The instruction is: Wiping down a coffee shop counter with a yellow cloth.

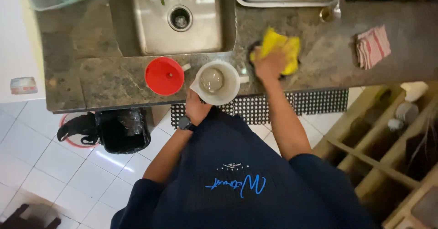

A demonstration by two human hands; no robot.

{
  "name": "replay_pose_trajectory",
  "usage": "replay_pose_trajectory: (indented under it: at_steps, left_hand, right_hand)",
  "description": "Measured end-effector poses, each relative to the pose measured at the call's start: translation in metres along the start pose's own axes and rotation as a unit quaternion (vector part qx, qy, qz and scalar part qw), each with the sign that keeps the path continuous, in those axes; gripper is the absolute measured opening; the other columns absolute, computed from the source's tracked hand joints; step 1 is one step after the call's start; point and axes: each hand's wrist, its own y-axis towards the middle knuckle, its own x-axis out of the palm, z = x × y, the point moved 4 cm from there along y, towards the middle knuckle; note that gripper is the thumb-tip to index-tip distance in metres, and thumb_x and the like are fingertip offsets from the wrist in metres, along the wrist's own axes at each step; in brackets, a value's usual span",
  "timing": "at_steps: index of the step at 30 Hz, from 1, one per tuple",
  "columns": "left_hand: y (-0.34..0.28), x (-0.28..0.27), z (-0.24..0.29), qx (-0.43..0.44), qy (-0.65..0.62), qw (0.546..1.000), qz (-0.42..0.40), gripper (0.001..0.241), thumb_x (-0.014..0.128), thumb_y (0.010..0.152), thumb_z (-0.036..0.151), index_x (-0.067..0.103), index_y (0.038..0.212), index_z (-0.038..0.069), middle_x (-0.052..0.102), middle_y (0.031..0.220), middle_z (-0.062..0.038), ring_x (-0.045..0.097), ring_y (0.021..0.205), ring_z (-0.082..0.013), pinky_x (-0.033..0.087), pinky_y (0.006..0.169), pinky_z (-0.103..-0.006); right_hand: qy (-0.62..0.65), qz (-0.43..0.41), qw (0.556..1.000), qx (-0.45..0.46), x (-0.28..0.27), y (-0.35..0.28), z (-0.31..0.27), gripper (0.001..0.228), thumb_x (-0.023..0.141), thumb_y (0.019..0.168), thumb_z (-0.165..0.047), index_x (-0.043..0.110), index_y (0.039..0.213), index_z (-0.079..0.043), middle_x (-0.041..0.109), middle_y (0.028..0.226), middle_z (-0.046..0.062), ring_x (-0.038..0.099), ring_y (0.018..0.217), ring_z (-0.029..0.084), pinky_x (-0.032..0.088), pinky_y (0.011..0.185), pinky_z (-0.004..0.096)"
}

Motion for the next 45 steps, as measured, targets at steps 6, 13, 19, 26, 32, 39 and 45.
replay_pose_trajectory:
  at_steps: [6,13,19,26,32,39,45]
  left_hand:
    - [-0.006,-0.01,0.0,0.106,0.116,0.987,-0.012,0.099,0.097,0.066,0.043,0.055,0.148,0.008,0.054,0.147,-0.021,0.054,0.138,-0.0443,0.047,0.117,-0.0509]
    - [-0.029,-0.032,-0.033,0.074,0.167,0.976,-0.118,0.066,0.091,0.078,0.051,0.063,0.125,0.013,0.063,0.116,-0.01,0.068,0.108,-0.0352,0.056,0.094,-0.0472]
    - [-0.025,-0.049,-0.021,0.125,0.203,0.951,-0.199,0.029,0.078,0.094,0.045,0.069,0.106,0.02,0.071,0.087,-0.001,0.072,0.074,-0.0237,0.059,0.068,-0.0397]
    - [-0.039,-0.027,-0.053,0.043,0.275,0.922,-0.268,0.036,0.072,0.095,0.046,0.07,0.098,0.011,0.073,0.083,-0.017,0.074,0.084,-0.0439,0.06,0.073,-0.0545]
    - [-0.068,-0.008,-0.061,-0.111,0.193,0.941,-0.254,0.043,0.065,0.101,0.054,0.074,0.114,0.014,0.077,0.098,-0.02,0.072,0.101,-0.047,0.058,0.084,-0.0574]
    - [-0.064,0.023,-0.057,-0.182,-0.033,0.977,-0.11,0.046,0.048,0.11,0.036,0.074,0.102,-0.001,0.073,0.083,-0.006,0.062,0.066,-0.0139,0.051,0.064,-0.0265]
    - [-0.075,0.025,-0.065,-0.226,-0.004,0.972,-0.059,0.075,0.032,0.112,0.064,0.065,0.14,0.003,0.061,0.143,-0.028,0.051,0.136,-0.0506,0.037,0.118,-0.0604]
  right_hand:
    - [-0.053,0.105,0.931,-0.344,0.062,-0.031,0.012,0.073,0.04,0.11,-0.064,0.031,0.165,-0.017,0.019,0.17,0.015,0.011,0.155,0.041,0.004,0.12,0.059]
    - [-0.048,-0.024,0.951,-0.305,0.047,-0.006,0.124,0.072,0.051,0.104,-0.056,0.044,0.158,-0.008,0.027,0.169,0.019,0.02,0.154,0.045,0.008,0.124,0.062]
    - [-0.02,-0.033,0.993,-0.113,0.025,0.05,0.08,0.086,0.023,0.109,-0.07,0.022,0.165,-0.005,0.007,0.172,0.019,0.002,0.154,0.049,-0.001,0.121,0.066]
    - [-0.042,-0.131,0.965,-0.224,-0.016,0.03,-0.055,0.088,0.024,0.103,-0.073,0.011,0.167,-0.014,0.017,0.17,0.025,0.009,0.155,0.052,-0.004,0.12,0.069]
    - [-0.021,-0.06,0.906,-0.418,0.028,0.088,-0.009,0.077,0.037,0.105,-0.065,0.025,0.166,-0.019,0.014,0.172,0.012,0.006,0.157,0.04,0.008,0.126,0.061]
    - [0.048,0.023,0.936,-0.348,0.013,0.11,0.066,0.079,0.042,0.105,-0.06,0.042,0.161,-0.005,0.012,0.168,0.021,0.004,0.152,0.045,0.011,0.118,0.066]
    - [0.024,-0.029,0.908,-0.418,0.032,0.042,0.085,0.077,0.035,0.108,-0.057,0.024,0.166,-0.008,0.006,0.171,0.02,0.0,0.154,0.048,0.001,0.12,0.069]
